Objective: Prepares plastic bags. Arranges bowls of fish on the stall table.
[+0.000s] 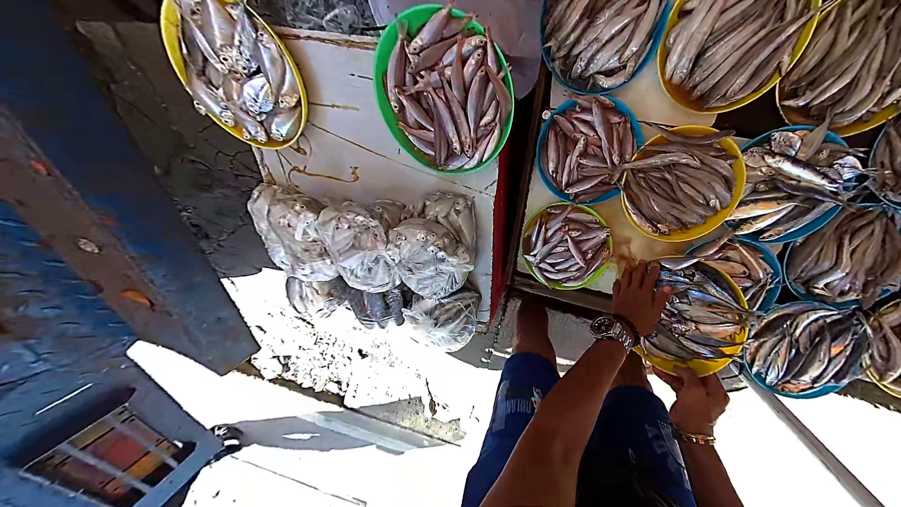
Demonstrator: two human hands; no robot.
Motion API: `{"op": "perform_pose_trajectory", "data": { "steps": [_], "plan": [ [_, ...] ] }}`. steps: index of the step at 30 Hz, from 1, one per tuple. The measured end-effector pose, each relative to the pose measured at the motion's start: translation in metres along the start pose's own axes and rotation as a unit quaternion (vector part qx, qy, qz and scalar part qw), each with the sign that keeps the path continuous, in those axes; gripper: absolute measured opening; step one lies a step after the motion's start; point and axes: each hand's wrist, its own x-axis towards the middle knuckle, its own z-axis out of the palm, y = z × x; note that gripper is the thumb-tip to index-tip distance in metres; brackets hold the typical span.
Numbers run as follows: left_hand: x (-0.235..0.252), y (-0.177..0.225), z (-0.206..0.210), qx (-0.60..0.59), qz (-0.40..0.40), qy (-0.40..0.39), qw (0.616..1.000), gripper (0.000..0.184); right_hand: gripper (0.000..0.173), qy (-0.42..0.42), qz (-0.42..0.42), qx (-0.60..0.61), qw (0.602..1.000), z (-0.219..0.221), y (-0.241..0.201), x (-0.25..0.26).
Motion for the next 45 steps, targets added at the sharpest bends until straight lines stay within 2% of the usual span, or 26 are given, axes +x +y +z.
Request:
{"op": "perform_pose_trajectory", "data": {
  "steps": [5,12,16,19,21,24,27,30,33,38,42,45],
  "plan": [
    [0.000,0.011,0.003,-0.031,0.020,-0.013,0.999,0.057,0.025,0.004,-0.044,-0.011,0.999,-0.004,-0.015,-0.012],
    [-0.008,0.029,-0.025,-0.095,0.032,0.021,0.995,0.054,0.031,-0.040,-0.090,-0.066,0.993,0.003,-0.052,-0.033],
    [-0.021,0.039,-0.068,-0.105,0.032,0.125,0.986,0.055,0.025,-0.066,-0.151,-0.084,0.983,0.025,-0.089,-0.052],
    [-0.044,0.044,-0.134,-0.118,0.050,0.256,0.958,0.053,0.029,-0.189,-0.154,-0.063,0.968,0.042,-0.097,-0.024],
    [-0.062,0.035,-0.189,-0.171,0.093,0.383,0.903,0.050,0.030,-0.264,-0.153,0.000,0.952,0.078,-0.112,-0.006],
    [-0.090,0.005,-0.277,-0.290,0.098,0.467,0.830,0.050,0.029,-0.398,-0.177,0.029,0.900,0.163,-0.155,0.006],
    [-0.107,-0.041,-0.352,-0.397,0.062,0.455,0.795,0.053,0.024,-0.518,-0.203,-0.012,0.831,0.261,-0.210,-0.014],
    [-0.124,-0.074,-0.408,-0.435,0.036,0.437,0.787,0.061,0.021,-0.571,-0.239,-0.111,0.778,0.350,-0.253,-0.044],
    [-0.119,-0.104,-0.444,-0.482,-0.008,0.445,0.755,0.065,0.018,-0.570,-0.280,-0.238,0.735,0.419,-0.279,-0.067],
    [-0.095,-0.134,-0.475,-0.596,-0.083,0.409,0.686,0.082,0.018,-0.485,-0.308,-0.487,0.658,0.502,-0.305,-0.096],
    [-0.072,-0.139,-0.500,-0.667,-0.089,0.433,0.600,0.076,0.015,-0.428,-0.347,-0.557,0.621,0.541,-0.313,-0.110],
    [-0.062,-0.146,-0.508,-0.677,-0.095,0.441,0.582,0.072,0.018,-0.411,-0.373,-0.583,0.594,0.560,-0.314,-0.112]
  ]
}}
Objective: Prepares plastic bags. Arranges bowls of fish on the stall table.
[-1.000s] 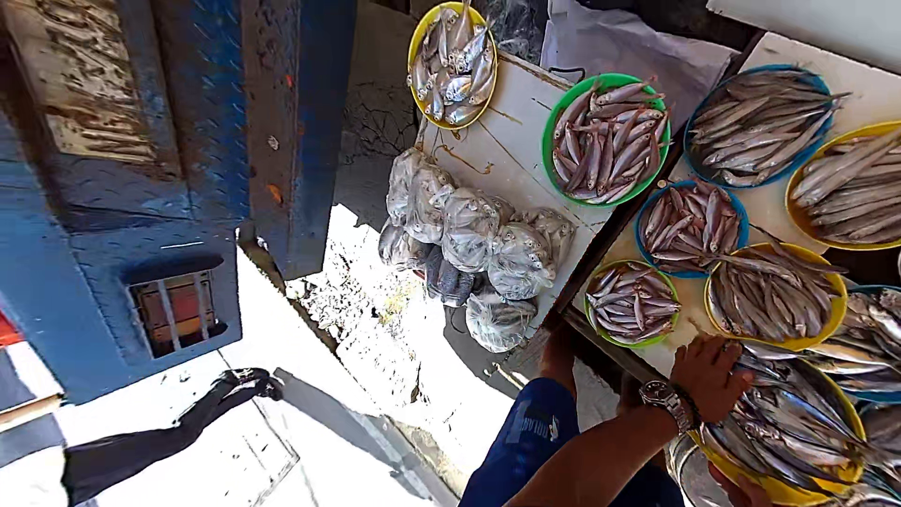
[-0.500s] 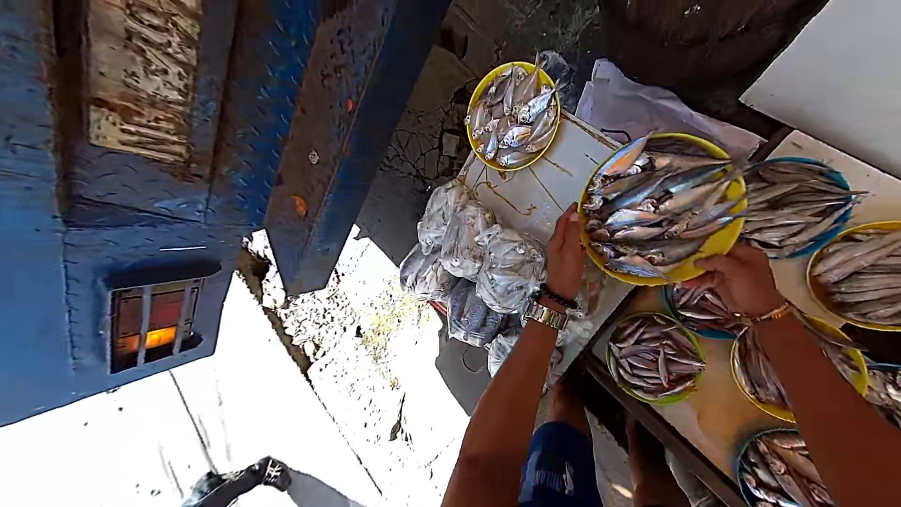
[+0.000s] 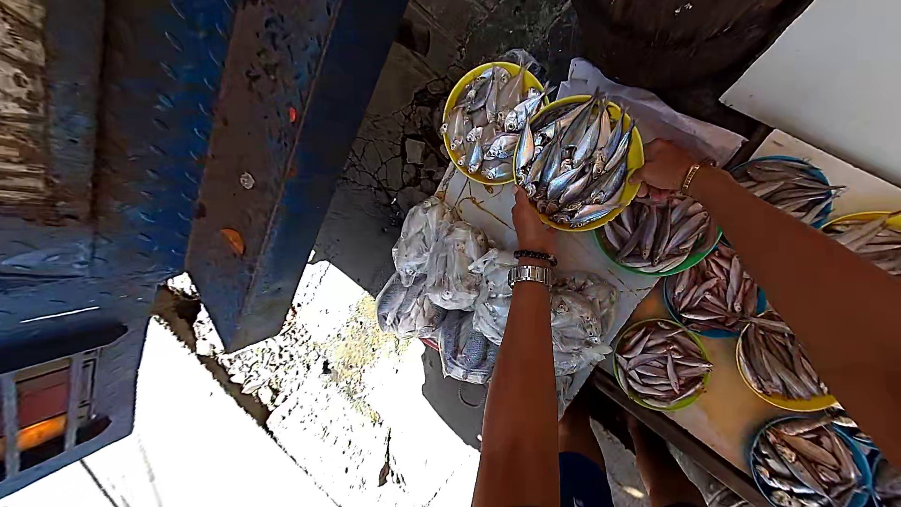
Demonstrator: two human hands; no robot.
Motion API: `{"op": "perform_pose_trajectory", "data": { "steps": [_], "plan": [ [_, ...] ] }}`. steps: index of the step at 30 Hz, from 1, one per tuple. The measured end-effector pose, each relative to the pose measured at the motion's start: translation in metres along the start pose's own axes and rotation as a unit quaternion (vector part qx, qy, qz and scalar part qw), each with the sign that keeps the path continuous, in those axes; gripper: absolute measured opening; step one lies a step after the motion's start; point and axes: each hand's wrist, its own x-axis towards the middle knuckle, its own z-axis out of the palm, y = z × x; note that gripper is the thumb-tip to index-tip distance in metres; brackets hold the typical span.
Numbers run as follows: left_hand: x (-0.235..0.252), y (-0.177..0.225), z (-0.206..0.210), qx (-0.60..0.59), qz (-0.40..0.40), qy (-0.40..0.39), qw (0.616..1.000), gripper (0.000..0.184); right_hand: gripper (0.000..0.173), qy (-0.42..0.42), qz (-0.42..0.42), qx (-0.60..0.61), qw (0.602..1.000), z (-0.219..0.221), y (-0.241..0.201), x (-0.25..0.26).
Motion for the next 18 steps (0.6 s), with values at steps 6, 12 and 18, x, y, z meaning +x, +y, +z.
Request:
{"op": "perform_pose_trajectory", "data": {
  "steps": [6,12,18],
  "plan": [
    [0.004,0.002,0.000,0.008,-0.026,-0.001,1.000,0.070,0.019,0.000,0.034,-0.001,0.999,0.001,-0.013,-0.002],
    [0.000,-0.001,-0.006,0.010,0.003,-0.010,1.000,0.067,0.038,0.110,-0.060,0.048,0.991,0.007,0.005,-0.051],
    [-0.018,-0.013,-0.026,0.137,0.074,-0.026,0.987,0.065,0.022,0.211,-0.125,0.338,0.909,0.102,0.104,-0.171]
  ]
}}
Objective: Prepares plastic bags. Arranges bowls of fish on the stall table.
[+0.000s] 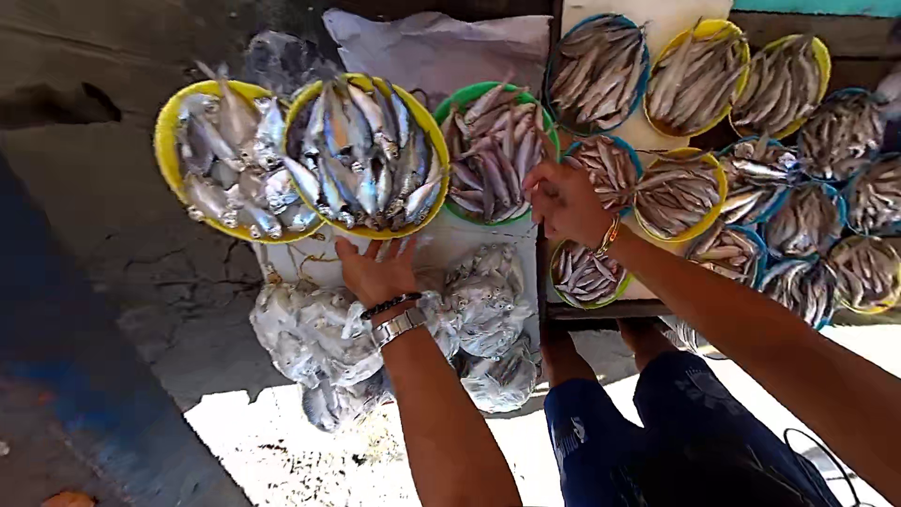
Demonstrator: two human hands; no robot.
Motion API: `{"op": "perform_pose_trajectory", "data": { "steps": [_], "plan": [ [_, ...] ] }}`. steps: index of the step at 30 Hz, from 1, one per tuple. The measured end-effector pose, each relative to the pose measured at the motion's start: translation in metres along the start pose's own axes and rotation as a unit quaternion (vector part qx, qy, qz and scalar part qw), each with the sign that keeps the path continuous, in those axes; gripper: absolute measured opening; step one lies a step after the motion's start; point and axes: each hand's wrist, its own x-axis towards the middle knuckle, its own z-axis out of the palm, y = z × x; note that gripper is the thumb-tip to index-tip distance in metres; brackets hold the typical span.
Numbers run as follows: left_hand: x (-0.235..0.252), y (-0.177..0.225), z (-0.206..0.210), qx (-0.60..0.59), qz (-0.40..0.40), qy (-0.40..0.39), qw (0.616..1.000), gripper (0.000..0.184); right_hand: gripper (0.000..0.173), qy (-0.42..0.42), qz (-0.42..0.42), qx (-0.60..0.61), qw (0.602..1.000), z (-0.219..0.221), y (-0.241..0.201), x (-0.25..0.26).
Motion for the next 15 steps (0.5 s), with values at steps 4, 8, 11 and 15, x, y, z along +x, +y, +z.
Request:
{"op": "perform_pose_trajectory", "data": {
  "steps": [4,8,11,15],
  "plan": [
    [-0.065,-0.006,0.005,0.133,0.162,0.010,0.978,0.052,0.031,-0.014,0.301,0.018,0.953,-0.015,0.112,-0.130],
    [-0.149,-0.061,0.014,0.207,0.313,-0.160,0.913,0.046,0.036,0.045,0.581,0.129,0.802,-0.033,0.199,-0.246],
    [-0.191,-0.133,0.024,0.258,0.294,-0.295,0.872,0.043,0.031,0.156,0.648,0.209,0.715,-0.062,0.232,-0.301],
    [-0.225,-0.208,0.042,0.370,0.209,-0.382,0.821,0.035,0.032,0.326,0.625,0.293,0.647,-0.104,0.254,-0.335]
  ]
}}
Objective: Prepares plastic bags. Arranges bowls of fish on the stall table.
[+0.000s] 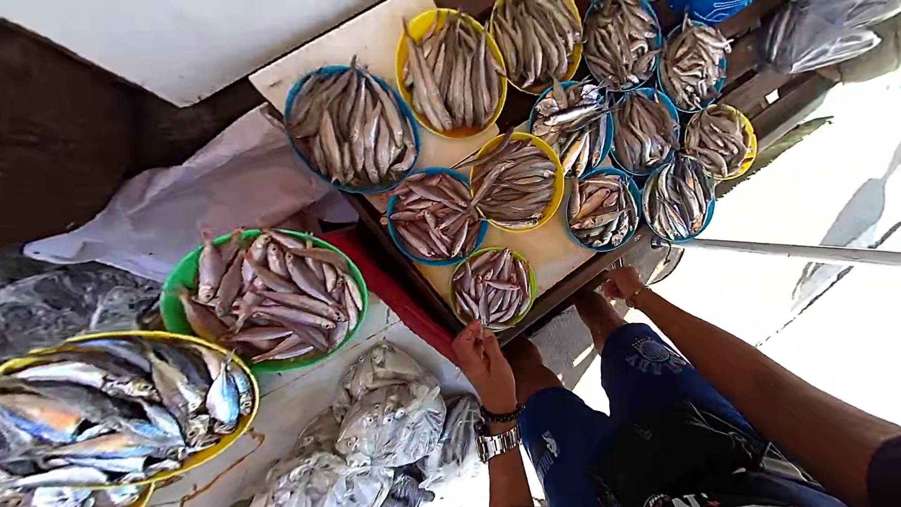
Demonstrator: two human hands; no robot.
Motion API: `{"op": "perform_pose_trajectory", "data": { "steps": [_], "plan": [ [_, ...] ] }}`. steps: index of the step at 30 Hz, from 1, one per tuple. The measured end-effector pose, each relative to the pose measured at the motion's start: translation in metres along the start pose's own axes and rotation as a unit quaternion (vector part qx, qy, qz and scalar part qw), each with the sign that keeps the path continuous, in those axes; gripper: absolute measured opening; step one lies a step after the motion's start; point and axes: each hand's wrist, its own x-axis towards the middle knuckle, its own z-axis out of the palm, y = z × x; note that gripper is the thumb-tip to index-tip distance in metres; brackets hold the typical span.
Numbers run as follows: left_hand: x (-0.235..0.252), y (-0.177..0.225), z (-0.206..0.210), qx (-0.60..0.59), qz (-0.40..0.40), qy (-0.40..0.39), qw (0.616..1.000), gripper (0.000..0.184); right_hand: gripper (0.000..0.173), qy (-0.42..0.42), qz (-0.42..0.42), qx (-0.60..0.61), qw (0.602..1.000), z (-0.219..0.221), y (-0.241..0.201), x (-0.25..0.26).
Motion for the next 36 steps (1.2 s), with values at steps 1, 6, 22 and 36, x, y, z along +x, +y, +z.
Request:
{"op": "perform_pose_trajectory", "data": {
  "steps": [1,6,22,36],
  "plan": [
    [-0.001,0.000,0.014,0.032,-0.007,-0.038,0.999,0.033,0.033,0.013,-0.007,0.036,0.999,-0.010,-0.002,0.009],
    [-0.005,-0.001,0.054,0.146,-0.028,-0.237,0.960,0.032,0.042,0.052,-0.042,0.094,0.993,-0.045,-0.016,0.047],
    [0.021,-0.030,0.233,0.077,-0.291,-0.304,0.904,0.045,0.040,0.038,-0.058,-0.008,0.998,-0.073,-0.043,0.108],
    [0.044,-0.018,0.289,0.224,-0.180,-0.173,0.942,0.049,0.017,-0.057,-0.031,0.081,0.995,-0.085,-0.031,0.085]
  ]
}}
